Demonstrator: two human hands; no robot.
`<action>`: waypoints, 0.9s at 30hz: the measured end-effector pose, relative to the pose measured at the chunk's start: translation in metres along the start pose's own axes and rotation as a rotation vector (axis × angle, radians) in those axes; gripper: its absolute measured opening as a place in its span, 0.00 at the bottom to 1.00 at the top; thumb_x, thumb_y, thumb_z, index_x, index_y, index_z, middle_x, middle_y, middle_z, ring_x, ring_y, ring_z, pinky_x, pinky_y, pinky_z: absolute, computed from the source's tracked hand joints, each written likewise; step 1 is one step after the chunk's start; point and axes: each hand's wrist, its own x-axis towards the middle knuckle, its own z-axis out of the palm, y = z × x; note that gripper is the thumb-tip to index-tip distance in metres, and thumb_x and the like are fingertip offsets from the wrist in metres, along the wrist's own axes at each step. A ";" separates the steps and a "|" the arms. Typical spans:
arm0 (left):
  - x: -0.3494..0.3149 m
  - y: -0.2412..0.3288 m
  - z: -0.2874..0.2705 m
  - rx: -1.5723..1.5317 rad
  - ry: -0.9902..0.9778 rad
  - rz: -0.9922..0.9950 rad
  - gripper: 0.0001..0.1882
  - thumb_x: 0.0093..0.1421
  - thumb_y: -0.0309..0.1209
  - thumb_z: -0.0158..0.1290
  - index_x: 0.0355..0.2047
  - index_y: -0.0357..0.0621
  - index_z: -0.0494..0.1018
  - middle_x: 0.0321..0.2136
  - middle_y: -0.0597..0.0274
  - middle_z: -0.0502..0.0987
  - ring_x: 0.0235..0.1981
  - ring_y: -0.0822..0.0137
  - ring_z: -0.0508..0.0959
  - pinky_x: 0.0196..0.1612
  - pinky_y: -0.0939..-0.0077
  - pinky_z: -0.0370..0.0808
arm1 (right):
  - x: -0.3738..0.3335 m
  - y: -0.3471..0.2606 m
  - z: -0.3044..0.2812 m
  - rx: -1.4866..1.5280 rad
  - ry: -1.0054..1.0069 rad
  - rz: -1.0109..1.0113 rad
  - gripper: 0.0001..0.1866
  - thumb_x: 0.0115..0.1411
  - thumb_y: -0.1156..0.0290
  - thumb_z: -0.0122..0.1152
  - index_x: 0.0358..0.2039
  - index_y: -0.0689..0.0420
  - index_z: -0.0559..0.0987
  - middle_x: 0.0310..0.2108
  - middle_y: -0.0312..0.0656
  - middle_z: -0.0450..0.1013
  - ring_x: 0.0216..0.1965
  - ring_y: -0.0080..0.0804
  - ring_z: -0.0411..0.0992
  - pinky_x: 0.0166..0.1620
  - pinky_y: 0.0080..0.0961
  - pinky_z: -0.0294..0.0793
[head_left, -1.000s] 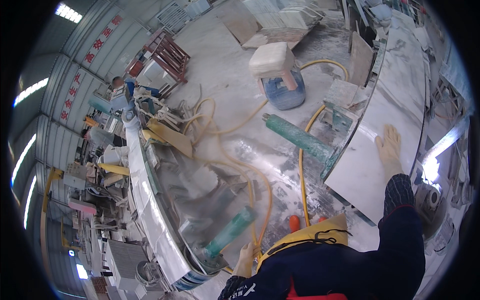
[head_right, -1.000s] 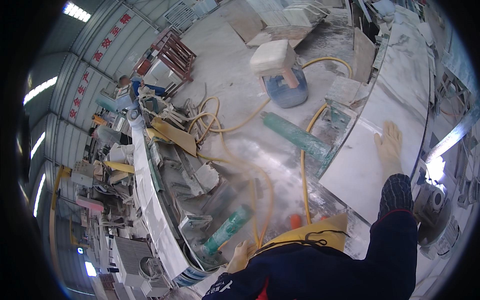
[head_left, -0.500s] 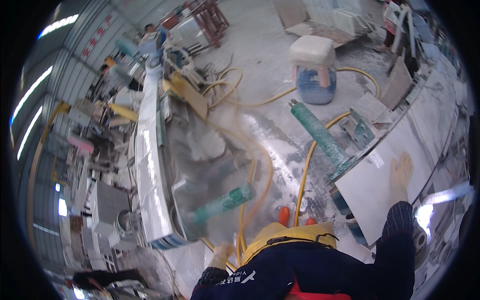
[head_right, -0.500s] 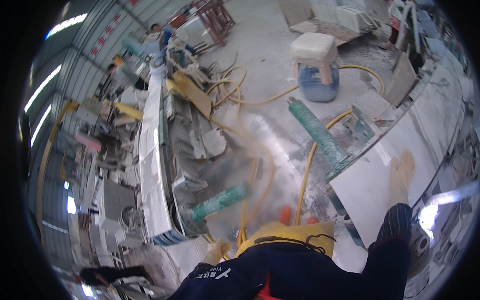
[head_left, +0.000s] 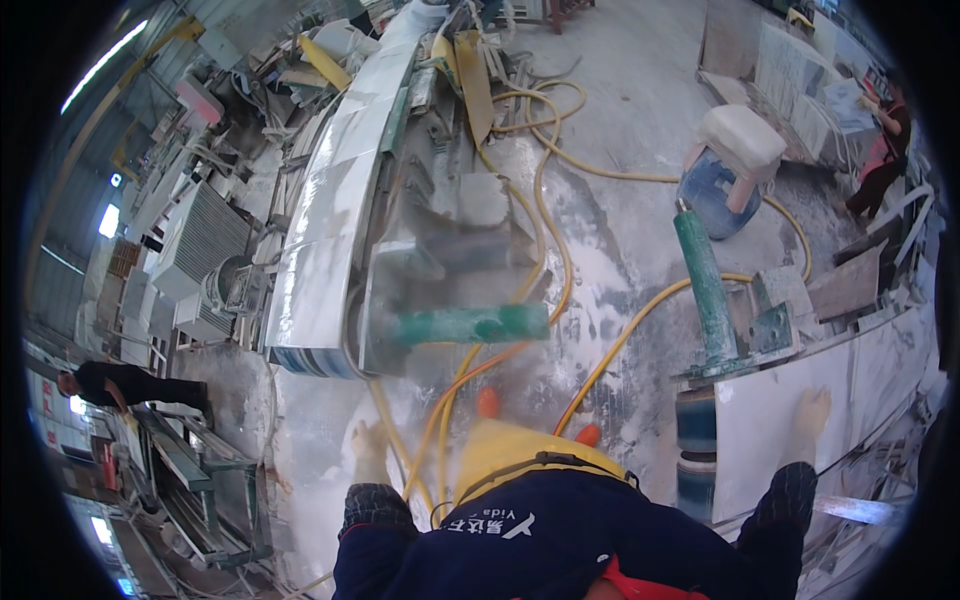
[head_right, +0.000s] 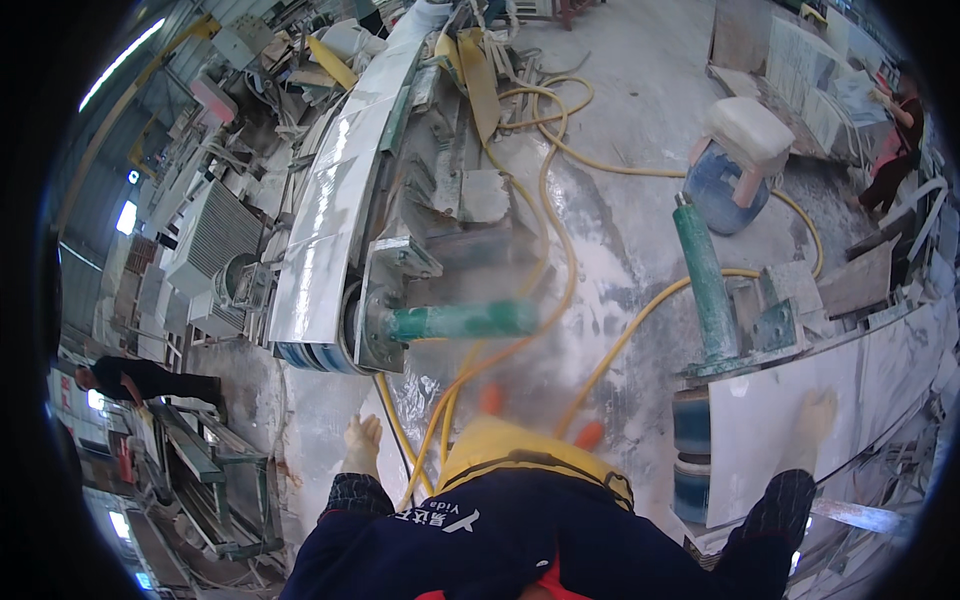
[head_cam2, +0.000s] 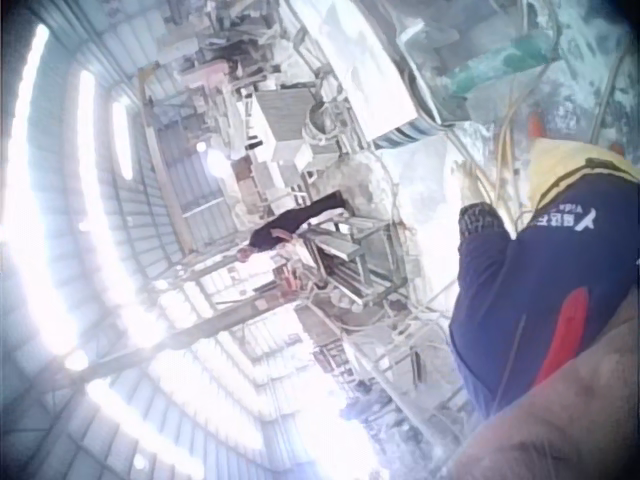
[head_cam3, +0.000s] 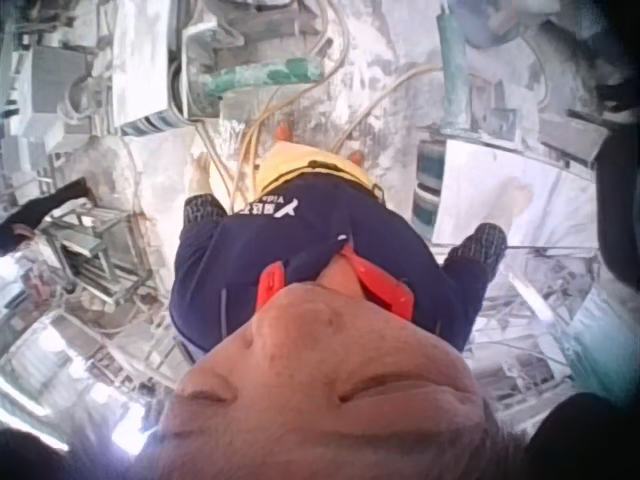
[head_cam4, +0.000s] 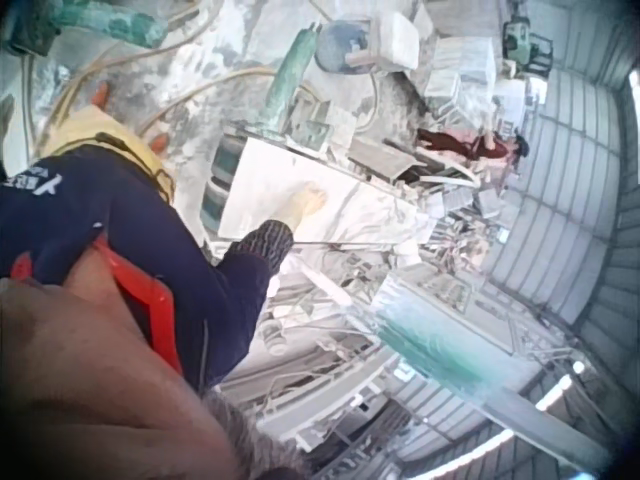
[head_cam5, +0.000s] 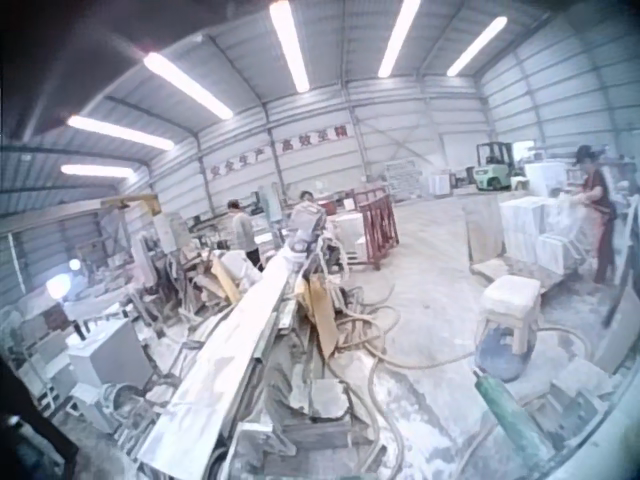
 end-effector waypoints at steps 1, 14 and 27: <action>0.002 0.013 0.003 -0.128 0.039 -0.004 0.32 0.72 0.48 0.46 0.68 0.45 0.55 0.62 0.40 0.68 0.60 0.49 0.72 0.58 0.56 0.74 | -0.010 -0.024 -0.005 0.153 0.137 -0.085 0.32 0.70 0.55 0.47 0.68 0.64 0.64 0.69 0.58 0.60 0.70 0.53 0.58 0.72 0.40 0.54; 0.075 0.168 0.045 -0.742 -0.223 0.087 0.38 0.75 0.50 0.39 0.74 0.38 0.43 0.73 0.47 0.50 0.73 0.48 0.53 0.74 0.57 0.55 | -0.307 -0.474 -0.053 1.012 -0.662 -0.427 0.18 0.69 0.63 0.57 0.56 0.53 0.80 0.56 0.39 0.78 0.58 0.29 0.73 0.63 0.25 0.66; 0.152 0.172 0.027 -0.466 -0.098 -0.086 0.30 0.70 0.45 0.49 0.62 0.33 0.66 0.60 0.46 0.71 0.58 0.50 0.74 0.64 0.55 0.69 | -0.439 -0.672 -0.108 0.620 -0.988 -1.217 0.20 0.62 0.59 0.50 0.48 0.53 0.82 0.42 0.47 0.81 0.45 0.46 0.78 0.48 0.39 0.75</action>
